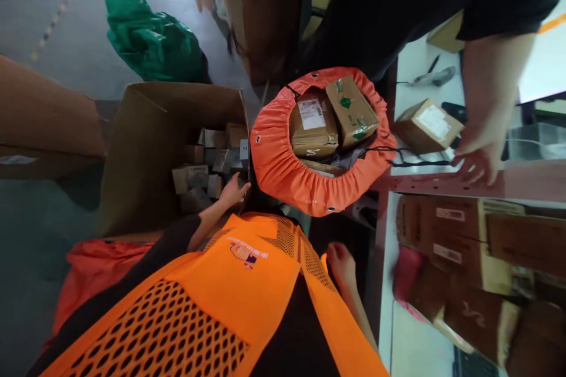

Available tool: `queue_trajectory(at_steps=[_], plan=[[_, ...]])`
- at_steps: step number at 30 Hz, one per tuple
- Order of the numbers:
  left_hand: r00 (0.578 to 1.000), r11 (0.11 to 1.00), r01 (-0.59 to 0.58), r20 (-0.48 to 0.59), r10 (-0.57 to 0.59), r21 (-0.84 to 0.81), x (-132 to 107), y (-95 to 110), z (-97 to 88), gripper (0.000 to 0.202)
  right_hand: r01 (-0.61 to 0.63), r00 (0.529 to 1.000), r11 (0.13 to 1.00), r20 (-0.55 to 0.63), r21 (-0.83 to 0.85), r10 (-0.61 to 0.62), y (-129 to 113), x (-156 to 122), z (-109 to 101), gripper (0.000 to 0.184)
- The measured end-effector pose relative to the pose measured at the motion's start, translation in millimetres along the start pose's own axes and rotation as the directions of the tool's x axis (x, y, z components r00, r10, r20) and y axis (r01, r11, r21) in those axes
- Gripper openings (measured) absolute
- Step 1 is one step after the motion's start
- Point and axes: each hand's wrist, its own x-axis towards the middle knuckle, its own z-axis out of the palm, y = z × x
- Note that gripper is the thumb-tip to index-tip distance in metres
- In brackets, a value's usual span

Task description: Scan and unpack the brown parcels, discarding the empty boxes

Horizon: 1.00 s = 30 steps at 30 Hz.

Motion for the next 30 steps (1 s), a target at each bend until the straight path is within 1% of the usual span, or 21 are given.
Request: queue_trajectory(at_steps=[2,3,4,5,6,7,8,9,10,11,12,13,14,16,19,21,23,25,27,29,30], plan=[[0.991,0.994,-0.108,-0.083,0.105,-0.031,-30.0,-6.0,5.0,0.059,0.045,0.991,0.999,-0.124,0.005,-0.044,-7.3,31.4,-3.4,0.058],[0.978,0.983,-0.177,-0.116,0.171,-0.043,-37.0,-0.9,4.3,0.055,0.119,0.975,0.993,-0.188,-0.023,-0.121,-17.3,53.1,-6.2,0.055],[0.961,0.966,-0.252,-0.136,0.243,-0.057,-38.7,10.8,2.1,0.049,0.224,0.946,0.97,-0.216,-0.096,-0.24,-30.7,76.7,-9.4,0.051],[0.931,0.935,-0.347,-0.146,0.335,-0.067,-35.6,29.4,-1.0,0.043,0.305,0.915,0.933,-0.213,-0.191,-0.343,-46.1,100.6,-12.2,0.047],[0.882,0.885,-0.46,-0.149,0.447,-0.068,-28.8,53.8,-4.3,0.039,0.346,0.896,0.887,-0.172,-0.305,-0.409,-62.1,123.0,-14.1,0.044],[0.82,0.822,-0.566,-0.142,0.554,-0.06,-19.5,82.7,-7.6,0.036,0.362,0.898,0.823,-0.071,-0.439,-0.433,-77.1,142.1,-14.9,0.045],[0.705,0.708,-0.705,-0.119,0.699,-0.017,-9.0,113.9,-10.2,0.036,0.365,0.907,0.757,0.025,-0.542,-0.42,-89.7,157.1,-14.6,0.044],[0.599,0.603,-0.796,-0.074,0.797,0.053,1.5,144.8,-12.2,0.039,0.37,0.911,0.72,0.079,-0.588,-0.404,-99.0,167.1,-13.6,0.042],[0.559,0.551,-0.821,0.014,0.829,0.148,10.8,173.0,-13.3,0.04,0.373,0.916,0.689,0.127,-0.622,-0.381,-104.8,172.3,-12.4,0.039],[0.558,0.522,-0.82,0.125,0.82,0.234,18.1,196.6,-13.7,0.041,0.377,0.917,0.674,0.152,-0.635,-0.369,-107.1,173.0,-11.6,0.036],[0.558,0.502,-0.82,0.193,0.807,0.274,22.7,214.2,-13.5,0.04,0.382,0.915,0.668,0.163,-0.639,-0.368,-106.5,170.0,-12.0,0.033],[0.569,0.492,-0.814,0.253,0.783,0.307,24.0,225.1,-12.8,0.039,0.389,0.912,0.658,0.172,-0.645,-0.371,-103.8,164.2,-13.8,0.032],[0.571,0.484,-0.815,0.292,0.767,0.319,21.9,229.5,-11.8,0.039,0.398,0.908,0.649,0.176,-0.648,-0.381,-99.7,156.4,-16.9,0.033],[0.558,0.463,-0.825,0.331,0.762,0.324,7.5,222.4,-9.1,0.041,0.427,0.891,0.638,0.177,-0.641,-0.418,-90.2,137.5,-25.6,0.036],[0.552,0.441,-0.826,0.35,0.757,0.352,-33.0,193.4,-4.1,0.047,0.5,0.848,0.625,0.193,-0.6,-0.494,-76.7,108.1,-36.0,0.037],[0.572,0.448,-0.81,0.338,0.747,0.379,-63.7,177.1,1.0,0.046,0.554,0.814,0.616,0.209,-0.561,-0.542,-67.8,92.0,-37.9,0.034],[0.599,0.468,-0.787,0.314,0.737,0.403,-90.3,169.6,9.6,0.042,0.597,0.783,0.608,0.217,-0.523,-0.583,-58.0,81.5,-38.0,0.03],[0.62,0.484,-0.767,0.291,0.729,0.421,-109.8,171.3,22.5,0.039,0.623,0.763,0.606,0.212,-0.494,-0.611,-47.1,77.4,-40.5,0.027],[0.637,0.497,-0.75,0.272,0.722,0.436,-121.5,179.0,37.4,0.037,0.637,0.751,0.608,0.201,-0.474,-0.629,-35.5,77.8,-47.7,0.026],[0.65,0.506,-0.736,0.259,0.714,0.45,-125.0,188.5,49.3,0.036,0.647,0.743,0.61,0.197,-0.457,-0.64,-22.9,78.6,-58.5,0.028],[0.656,0.51,-0.73,0.257,0.709,0.455,-123.2,192.7,52.0,0.035,0.652,0.739,0.611,0.197,-0.448,-0.644,-16.0,78.1,-64.3,0.029]])
